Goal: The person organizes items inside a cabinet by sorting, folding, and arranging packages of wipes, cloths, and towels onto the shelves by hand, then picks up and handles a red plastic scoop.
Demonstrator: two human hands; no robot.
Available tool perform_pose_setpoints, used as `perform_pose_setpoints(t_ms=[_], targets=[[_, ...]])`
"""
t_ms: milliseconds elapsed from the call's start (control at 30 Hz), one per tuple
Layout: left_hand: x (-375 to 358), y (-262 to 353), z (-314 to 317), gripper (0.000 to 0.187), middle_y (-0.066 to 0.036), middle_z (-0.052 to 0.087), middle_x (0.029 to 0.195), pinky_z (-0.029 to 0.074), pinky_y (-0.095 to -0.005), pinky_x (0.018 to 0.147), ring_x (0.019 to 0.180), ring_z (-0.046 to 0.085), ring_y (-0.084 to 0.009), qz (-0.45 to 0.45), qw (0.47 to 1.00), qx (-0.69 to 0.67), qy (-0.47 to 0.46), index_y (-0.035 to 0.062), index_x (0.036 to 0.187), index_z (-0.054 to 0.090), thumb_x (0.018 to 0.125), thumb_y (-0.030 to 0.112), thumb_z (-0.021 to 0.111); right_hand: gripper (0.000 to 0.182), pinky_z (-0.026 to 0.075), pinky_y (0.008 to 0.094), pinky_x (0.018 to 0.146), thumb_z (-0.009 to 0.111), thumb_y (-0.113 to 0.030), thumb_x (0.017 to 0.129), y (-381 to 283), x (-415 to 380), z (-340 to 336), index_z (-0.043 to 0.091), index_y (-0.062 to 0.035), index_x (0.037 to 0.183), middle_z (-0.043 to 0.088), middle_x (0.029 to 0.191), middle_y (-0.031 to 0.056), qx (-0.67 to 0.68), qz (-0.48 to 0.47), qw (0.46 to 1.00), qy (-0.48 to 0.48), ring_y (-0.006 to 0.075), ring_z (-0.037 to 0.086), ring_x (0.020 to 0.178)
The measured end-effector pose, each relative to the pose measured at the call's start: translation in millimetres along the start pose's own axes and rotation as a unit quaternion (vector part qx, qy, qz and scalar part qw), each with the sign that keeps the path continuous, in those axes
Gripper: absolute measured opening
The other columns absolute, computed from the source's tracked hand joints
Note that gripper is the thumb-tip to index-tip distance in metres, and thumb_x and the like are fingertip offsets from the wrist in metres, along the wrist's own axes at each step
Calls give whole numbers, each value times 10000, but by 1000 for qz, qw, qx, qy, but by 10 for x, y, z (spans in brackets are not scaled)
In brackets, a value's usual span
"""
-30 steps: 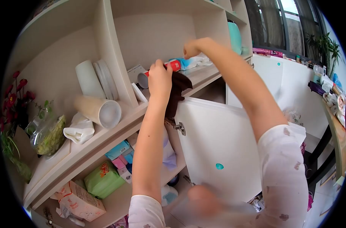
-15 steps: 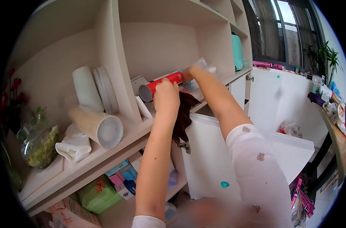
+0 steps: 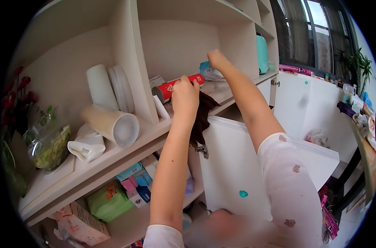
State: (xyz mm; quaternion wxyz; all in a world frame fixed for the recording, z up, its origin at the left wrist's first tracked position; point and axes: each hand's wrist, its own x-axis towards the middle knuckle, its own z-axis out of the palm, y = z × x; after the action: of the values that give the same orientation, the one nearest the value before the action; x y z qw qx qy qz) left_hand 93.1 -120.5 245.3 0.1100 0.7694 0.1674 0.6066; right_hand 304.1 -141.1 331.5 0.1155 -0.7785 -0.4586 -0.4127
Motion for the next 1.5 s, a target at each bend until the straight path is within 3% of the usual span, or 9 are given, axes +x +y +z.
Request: perform_pose_setpoints(t_ms=[233, 400, 600, 800, 1033, 1167, 1200, 1300, 1500], targets=[[-121, 133, -173, 169, -176, 562, 680, 432, -331, 601, 639, 550, -300, 147, 973, -140, 111, -40, 710, 512, 751, 108, 585, 177, 462, 416, 692, 533, 6, 686, -313, -232, -757, 491, 5, 857, 569, 837, 213, 115, 44, 950, 287, 360, 563, 825], [-1032, 376, -707, 160, -54, 585, 699, 403, -226, 628, 654, 512, -112, 47, 929, -362, 69, -5, 741, 534, 834, 119, 495, 192, 404, 329, 607, 541, 0, 694, -1018, -806, -1093, 403, -12, 826, 492, 744, 125, 453, 202, 650, 576, 243, 479, 617], [-2353, -251, -1549, 305, -130, 572, 937, 411, -209, 648, 671, 525, -108, -178, 886, -428, 26, 38, 1008, 459, 876, 313, 445, 214, 391, 232, 697, 528, 53, 756, -1814, -2558, -1283, 359, -38, 850, 477, 779, 68, 752, 177, 468, 429, 106, 460, 707], [-3232, -707, -2322, 720, -93, 517, 1096, 353, -292, 876, 1011, 484, -190, -297, 896, -330, -15, 27, 1261, 304, 727, 372, 642, 251, 396, 231, 680, 561, 5, 748, -2761, -4088, -711, 398, -48, 932, 489, 782, 45, 903, 217, 368, -46, 98, 479, 730], [-4199, -1016, -2735, 545, -96, 534, 1036, 346, -294, 880, 974, 493, -178, -468, 840, -270, -35, 9, 1144, 455, 740, 323, 643, 518, 394, 312, 832, 561, -292, 780, -3547, -4658, -417, 396, -92, 1230, 538, 976, 45, 837, 221, 200, -458, 142, 480, 978], [-4466, -1164, -2927, 595, -136, 526, 1050, 344, -286, 878, 989, 484, -194, -615, 766, -149, -113, -28, 1146, 438, 779, 422, 567, 429, 396, 335, 871, 591, -250, 750, -3839, -5126, 207, 479, -73, 1124, 540, 1042, 102, 778, 345, -35, -524, 221, 511, 991], [-4557, -1212, -2982, 587, -219, 565, 956, 406, -327, 802, 908, 549, -271, -533, 836, 16, -132, -71, 1021, 512, 781, 464, 537, 420, 396, 375, 874, 592, -262, 743, -3859, -5157, 201, 487, -73, 1102, 542, 1054, 112, 753, 399, -90, -516, 255, 525, 964], [-4456, -1222, -3249, 585, -284, 569, 816, 441, -392, 707, 811, 571, -366, -519, 701, 331, -361, -95, 836, 566, 760, 485, 543, 438, 377, 414, 888, 591, -287, 738, -3815, -5232, 341, 487, -77, 1108, 539, 1060, 106, 739, 414, -112, -520, 259, 516, 979], [-4834, -1506, -3311, 535, -253, 584, 754, 453, -393, 658, 725, 585, -362, -549, 746, 253, -280, -96, 795, 567, 741, 435, 589, 451, 352, 417, 913, 558, -315, 759, -3766, -5341, 323, 469, -73, 1129, 517, 1110, 94, 755, 432, -128, -477, 262, 496, 1017]])
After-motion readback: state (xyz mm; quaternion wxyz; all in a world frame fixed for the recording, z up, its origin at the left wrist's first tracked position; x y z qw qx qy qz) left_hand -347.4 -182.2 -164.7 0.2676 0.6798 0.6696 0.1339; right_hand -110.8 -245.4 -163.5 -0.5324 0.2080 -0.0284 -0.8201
